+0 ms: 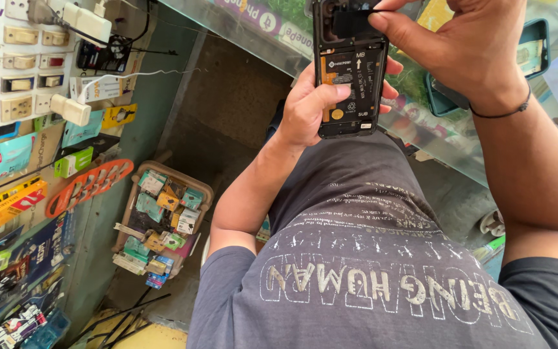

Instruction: The person uses a black prying tool to separate the back cover of a black smartphone, then removes the cover to expose the internal components. They continue to pry and lift internal parts with the tool.

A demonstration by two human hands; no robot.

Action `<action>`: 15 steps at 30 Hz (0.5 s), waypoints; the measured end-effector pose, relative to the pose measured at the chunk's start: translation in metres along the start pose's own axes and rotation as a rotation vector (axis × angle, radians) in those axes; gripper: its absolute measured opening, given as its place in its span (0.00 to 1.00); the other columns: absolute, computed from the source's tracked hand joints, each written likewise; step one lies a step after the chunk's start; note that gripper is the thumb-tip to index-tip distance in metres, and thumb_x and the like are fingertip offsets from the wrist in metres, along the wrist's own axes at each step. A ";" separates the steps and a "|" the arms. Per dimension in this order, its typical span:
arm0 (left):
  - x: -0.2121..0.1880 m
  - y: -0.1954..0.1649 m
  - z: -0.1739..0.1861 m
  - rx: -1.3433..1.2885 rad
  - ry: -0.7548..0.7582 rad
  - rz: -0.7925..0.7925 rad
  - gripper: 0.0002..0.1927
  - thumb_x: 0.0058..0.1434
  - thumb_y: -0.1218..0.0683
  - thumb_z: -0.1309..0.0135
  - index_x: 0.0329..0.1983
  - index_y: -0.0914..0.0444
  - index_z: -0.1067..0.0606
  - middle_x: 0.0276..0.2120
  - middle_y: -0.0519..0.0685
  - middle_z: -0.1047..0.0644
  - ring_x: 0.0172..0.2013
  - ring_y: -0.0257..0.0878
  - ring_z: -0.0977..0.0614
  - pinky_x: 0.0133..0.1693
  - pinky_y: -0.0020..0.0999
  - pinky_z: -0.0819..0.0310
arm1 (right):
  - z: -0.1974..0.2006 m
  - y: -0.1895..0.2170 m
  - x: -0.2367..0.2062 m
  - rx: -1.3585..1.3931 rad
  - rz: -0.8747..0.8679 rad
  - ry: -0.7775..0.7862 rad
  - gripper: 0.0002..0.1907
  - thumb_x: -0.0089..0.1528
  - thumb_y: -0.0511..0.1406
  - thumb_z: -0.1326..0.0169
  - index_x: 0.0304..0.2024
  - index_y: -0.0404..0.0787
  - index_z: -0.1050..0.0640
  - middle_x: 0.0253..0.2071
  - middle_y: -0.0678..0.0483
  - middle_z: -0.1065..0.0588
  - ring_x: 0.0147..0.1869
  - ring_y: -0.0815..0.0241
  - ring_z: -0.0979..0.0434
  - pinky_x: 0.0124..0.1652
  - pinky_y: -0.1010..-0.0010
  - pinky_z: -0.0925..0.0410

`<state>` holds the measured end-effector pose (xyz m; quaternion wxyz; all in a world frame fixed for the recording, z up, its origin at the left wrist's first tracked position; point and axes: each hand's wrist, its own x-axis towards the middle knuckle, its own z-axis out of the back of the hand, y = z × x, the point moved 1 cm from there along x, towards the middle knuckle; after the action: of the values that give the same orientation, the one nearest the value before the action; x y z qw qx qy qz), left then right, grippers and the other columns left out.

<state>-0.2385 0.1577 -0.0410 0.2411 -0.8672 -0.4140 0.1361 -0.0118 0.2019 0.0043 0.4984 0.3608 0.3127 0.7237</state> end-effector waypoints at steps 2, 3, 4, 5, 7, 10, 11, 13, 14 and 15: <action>0.002 -0.001 0.000 -0.017 -0.004 0.013 0.27 0.68 0.59 0.55 0.68 0.74 0.37 0.60 0.69 0.27 0.55 0.57 0.18 0.58 0.51 0.19 | 0.000 0.000 0.000 0.002 -0.004 -0.002 0.07 0.67 0.26 0.33 0.44 0.30 0.19 0.39 0.49 0.22 0.39 0.61 0.24 0.38 0.74 0.33; 0.003 -0.001 0.000 -0.026 -0.007 0.019 0.27 0.67 0.58 0.55 0.69 0.74 0.37 0.60 0.69 0.28 0.55 0.57 0.18 0.58 0.52 0.19 | 0.001 0.000 0.001 0.002 -0.005 -0.005 0.07 0.67 0.26 0.33 0.44 0.30 0.19 0.39 0.49 0.22 0.39 0.61 0.24 0.38 0.74 0.33; 0.004 -0.002 0.000 -0.034 -0.011 0.027 0.28 0.67 0.58 0.54 0.69 0.74 0.38 0.60 0.70 0.28 0.55 0.58 0.18 0.58 0.52 0.19 | 0.001 0.000 0.001 0.003 -0.006 -0.005 0.07 0.67 0.26 0.33 0.44 0.30 0.19 0.39 0.49 0.22 0.39 0.61 0.24 0.38 0.74 0.33; 0.004 -0.002 0.000 -0.044 -0.015 0.035 0.29 0.66 0.58 0.54 0.69 0.74 0.38 0.60 0.70 0.28 0.55 0.58 0.18 0.58 0.52 0.20 | 0.002 0.000 0.001 0.005 -0.006 -0.007 0.07 0.67 0.26 0.33 0.44 0.30 0.19 0.39 0.49 0.22 0.39 0.61 0.24 0.38 0.74 0.33; 0.007 -0.004 0.000 -0.059 -0.007 0.043 0.30 0.65 0.58 0.54 0.69 0.74 0.38 0.61 0.70 0.28 0.55 0.58 0.19 0.58 0.52 0.20 | 0.003 0.001 0.002 0.004 -0.011 -0.013 0.07 0.67 0.26 0.33 0.44 0.30 0.19 0.39 0.49 0.22 0.39 0.61 0.24 0.38 0.74 0.33; 0.011 -0.007 0.000 -0.055 0.001 0.054 0.31 0.64 0.57 0.54 0.70 0.75 0.38 0.61 0.70 0.28 0.55 0.58 0.19 0.58 0.51 0.20 | 0.005 0.001 0.004 0.006 -0.018 -0.023 0.07 0.67 0.26 0.33 0.44 0.30 0.19 0.39 0.49 0.22 0.39 0.62 0.24 0.38 0.74 0.34; 0.012 -0.008 0.000 -0.051 0.003 0.059 0.31 0.63 0.57 0.54 0.70 0.75 0.38 0.61 0.70 0.28 0.55 0.58 0.19 0.58 0.51 0.20 | 0.005 0.001 0.004 0.004 -0.025 -0.028 0.07 0.68 0.26 0.33 0.44 0.30 0.19 0.39 0.49 0.22 0.39 0.62 0.24 0.38 0.74 0.34; 0.016 -0.010 0.000 -0.044 0.006 0.069 0.32 0.63 0.57 0.54 0.70 0.75 0.38 0.61 0.70 0.28 0.55 0.58 0.19 0.58 0.51 0.20 | 0.007 0.001 0.005 0.010 -0.033 -0.034 0.07 0.68 0.26 0.33 0.44 0.29 0.19 0.39 0.49 0.22 0.39 0.62 0.25 0.38 0.74 0.34; 0.018 -0.012 0.000 -0.042 0.006 0.077 0.32 0.63 0.57 0.54 0.70 0.74 0.38 0.61 0.70 0.28 0.55 0.58 0.19 0.58 0.51 0.20 | 0.008 0.001 0.006 0.010 -0.037 -0.039 0.07 0.68 0.26 0.33 0.44 0.29 0.19 0.39 0.49 0.22 0.39 0.62 0.25 0.38 0.74 0.34; 0.019 -0.013 0.000 -0.040 0.007 0.084 0.32 0.63 0.57 0.54 0.70 0.74 0.39 0.61 0.70 0.28 0.55 0.58 0.19 0.58 0.52 0.20 | 0.009 0.001 0.006 0.013 -0.042 -0.044 0.07 0.68 0.26 0.33 0.44 0.29 0.19 0.39 0.49 0.22 0.39 0.62 0.25 0.38 0.74 0.34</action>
<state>-0.2349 0.1800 -0.0344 0.2193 -0.8888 -0.3790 0.1349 -0.0064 0.2078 0.0112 0.5181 0.3730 0.3137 0.7028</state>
